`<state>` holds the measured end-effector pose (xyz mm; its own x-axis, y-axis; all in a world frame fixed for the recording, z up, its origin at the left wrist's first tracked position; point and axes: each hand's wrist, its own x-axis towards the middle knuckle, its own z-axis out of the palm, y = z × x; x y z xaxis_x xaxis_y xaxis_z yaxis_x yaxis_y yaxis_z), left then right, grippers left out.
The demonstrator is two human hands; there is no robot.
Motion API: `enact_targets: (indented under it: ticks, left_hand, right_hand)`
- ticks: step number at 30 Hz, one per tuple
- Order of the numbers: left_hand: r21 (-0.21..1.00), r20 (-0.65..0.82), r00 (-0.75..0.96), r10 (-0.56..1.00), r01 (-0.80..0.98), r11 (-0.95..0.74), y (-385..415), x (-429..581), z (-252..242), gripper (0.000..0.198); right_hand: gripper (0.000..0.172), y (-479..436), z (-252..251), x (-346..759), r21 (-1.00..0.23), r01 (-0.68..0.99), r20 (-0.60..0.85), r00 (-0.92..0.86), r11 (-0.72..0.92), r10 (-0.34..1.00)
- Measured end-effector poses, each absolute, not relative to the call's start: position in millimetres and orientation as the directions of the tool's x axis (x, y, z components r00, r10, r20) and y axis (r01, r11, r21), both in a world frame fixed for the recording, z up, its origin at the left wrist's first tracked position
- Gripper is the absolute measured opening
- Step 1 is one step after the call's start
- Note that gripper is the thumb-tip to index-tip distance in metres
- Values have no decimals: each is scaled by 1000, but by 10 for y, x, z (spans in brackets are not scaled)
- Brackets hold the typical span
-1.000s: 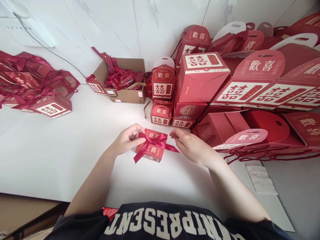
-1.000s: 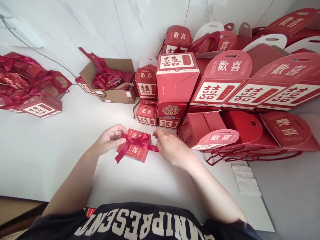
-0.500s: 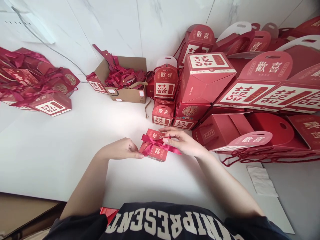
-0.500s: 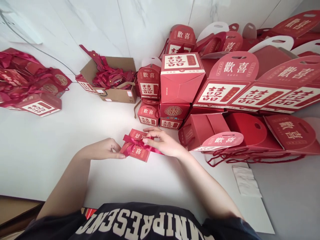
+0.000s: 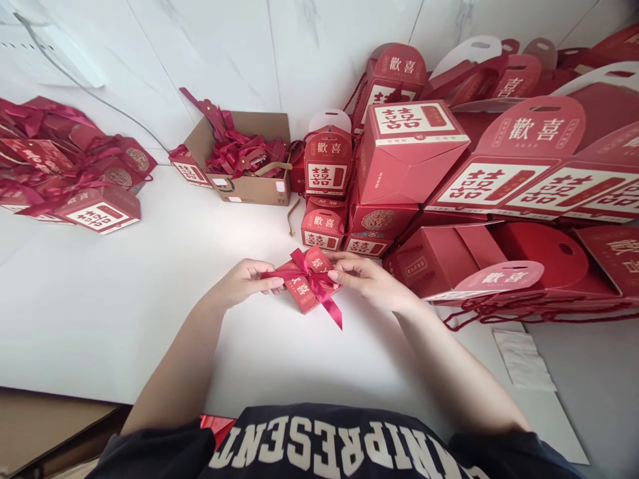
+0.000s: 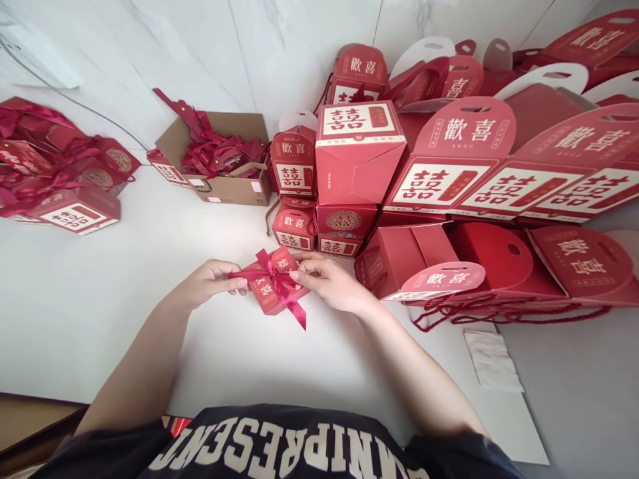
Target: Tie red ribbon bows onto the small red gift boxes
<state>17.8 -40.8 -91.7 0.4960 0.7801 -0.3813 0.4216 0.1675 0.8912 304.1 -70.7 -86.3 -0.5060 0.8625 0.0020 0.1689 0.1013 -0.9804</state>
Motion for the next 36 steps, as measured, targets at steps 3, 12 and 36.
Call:
enact_targets:
  ticks: [3, 12, 36]
  left_hand:
    - [899, -368, 506, 780, 410, 158, -405, 154, -891, 25]
    - [904, -403, 546, 735, 365, 224, -348, 157, -934, 27]
    - [749, -608, 694, 385, 341, 569, -373, 158, -1009, 46]
  right_hand:
    - [36, -684, -874, 3054, -982, 159, 1, -522, 99, 853]
    - [37, -655, -948, 3066, -957, 249, -4, -519, 147, 855]
    - [37, -685, -913, 3036, -972, 181, 46, -479, 150, 877]
